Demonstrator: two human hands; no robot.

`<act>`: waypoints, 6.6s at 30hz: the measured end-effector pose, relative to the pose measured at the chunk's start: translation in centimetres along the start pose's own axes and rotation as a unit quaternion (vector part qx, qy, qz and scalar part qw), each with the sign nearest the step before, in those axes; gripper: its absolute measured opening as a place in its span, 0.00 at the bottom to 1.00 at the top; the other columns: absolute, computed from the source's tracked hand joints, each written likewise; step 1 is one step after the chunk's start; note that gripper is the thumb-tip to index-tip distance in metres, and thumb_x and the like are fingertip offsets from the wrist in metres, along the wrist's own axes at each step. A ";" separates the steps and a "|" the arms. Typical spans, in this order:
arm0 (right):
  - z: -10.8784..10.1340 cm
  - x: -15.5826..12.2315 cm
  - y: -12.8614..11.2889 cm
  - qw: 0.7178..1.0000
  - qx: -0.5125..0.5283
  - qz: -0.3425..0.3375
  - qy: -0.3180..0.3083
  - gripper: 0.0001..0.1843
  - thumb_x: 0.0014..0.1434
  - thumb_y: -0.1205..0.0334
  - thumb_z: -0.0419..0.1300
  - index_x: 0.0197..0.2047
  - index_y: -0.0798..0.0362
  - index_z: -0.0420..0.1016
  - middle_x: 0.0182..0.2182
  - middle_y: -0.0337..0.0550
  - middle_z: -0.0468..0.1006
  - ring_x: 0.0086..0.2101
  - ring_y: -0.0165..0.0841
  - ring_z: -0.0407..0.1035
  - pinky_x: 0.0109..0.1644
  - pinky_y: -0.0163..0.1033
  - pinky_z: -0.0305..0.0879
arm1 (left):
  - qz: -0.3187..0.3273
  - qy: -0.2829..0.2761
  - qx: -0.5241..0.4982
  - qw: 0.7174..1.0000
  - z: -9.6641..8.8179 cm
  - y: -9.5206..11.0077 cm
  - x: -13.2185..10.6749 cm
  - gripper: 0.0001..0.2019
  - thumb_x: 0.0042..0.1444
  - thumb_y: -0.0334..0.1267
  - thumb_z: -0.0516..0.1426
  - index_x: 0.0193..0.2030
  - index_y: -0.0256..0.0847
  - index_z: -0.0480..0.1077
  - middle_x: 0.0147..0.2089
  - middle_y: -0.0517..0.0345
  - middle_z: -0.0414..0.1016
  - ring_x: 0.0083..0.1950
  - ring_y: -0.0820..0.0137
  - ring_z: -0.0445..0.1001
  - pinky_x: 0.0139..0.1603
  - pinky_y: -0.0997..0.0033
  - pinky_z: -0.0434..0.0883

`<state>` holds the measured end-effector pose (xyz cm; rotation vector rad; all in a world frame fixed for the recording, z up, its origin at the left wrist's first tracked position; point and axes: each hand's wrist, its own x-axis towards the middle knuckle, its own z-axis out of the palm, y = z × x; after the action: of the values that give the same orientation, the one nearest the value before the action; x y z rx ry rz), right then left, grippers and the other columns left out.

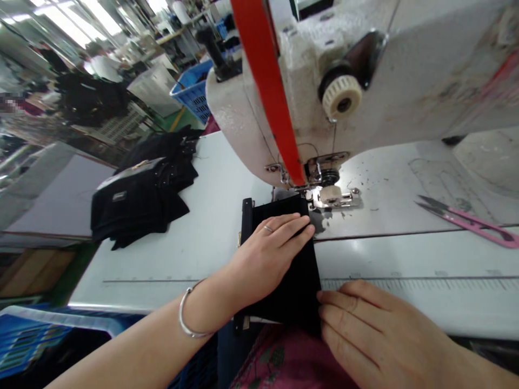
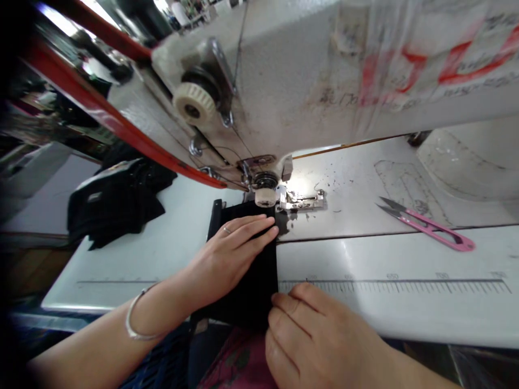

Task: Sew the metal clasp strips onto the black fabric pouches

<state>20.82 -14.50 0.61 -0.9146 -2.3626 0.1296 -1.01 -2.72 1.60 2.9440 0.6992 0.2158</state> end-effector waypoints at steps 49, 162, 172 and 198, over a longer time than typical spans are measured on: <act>0.2 -0.4 2.0 0.997 0.037 0.057 -0.031 0.14 0.66 0.72 0.53 0.52 0.57 0.76 0.45 0.49 0.80 0.46 0.38 0.72 0.50 0.47 0.69 | 0.005 0.126 -0.159 0.979 1.1 3.7 -2.8 0.08 0.66 0.27 0.57 0.49 0.37 0.74 0.50 0.52 0.80 0.49 0.68 0.76 0.53 0.65 0.77; 0.5 4.5 9.8 0.999 -0.006 -0.025 -0.034 0.16 0.66 0.72 0.52 0.49 0.58 0.79 0.48 0.49 0.82 0.42 0.39 0.76 0.44 0.47 0.73 | -0.053 0.143 -0.096 0.984 1.1 1.7 -0.7 0.16 0.65 0.39 0.61 0.57 0.33 0.73 0.55 0.49 0.79 0.57 0.63 0.76 0.63 0.61 0.75; 1.1 4.3 9.7 0.996 -0.051 0.019 -0.070 0.17 0.62 0.73 0.55 0.52 0.59 0.77 0.47 0.54 0.80 0.43 0.43 0.74 0.44 0.49 0.73 | -0.009 0.145 -0.093 0.985 1.0 -0.8 0.5 0.16 0.65 0.40 0.61 0.55 0.33 0.75 0.53 0.48 0.81 0.54 0.62 0.78 0.58 0.58 0.79; 2.2 5.8 10.3 0.991 -0.051 0.121 -0.013 0.09 0.59 0.70 0.53 0.41 0.54 0.73 0.38 0.49 0.77 0.41 0.40 0.69 0.47 0.44 0.67 | 0.007 0.206 0.015 0.978 2.7 -5.9 2.1 0.14 0.66 0.46 0.58 0.52 0.46 0.79 0.48 0.57 0.84 0.48 0.59 0.82 0.53 0.57 0.80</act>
<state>22.17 -2.69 -1.33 -1.2561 -2.2909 0.1173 -1.32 3.26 -1.63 2.9574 0.7295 0.8407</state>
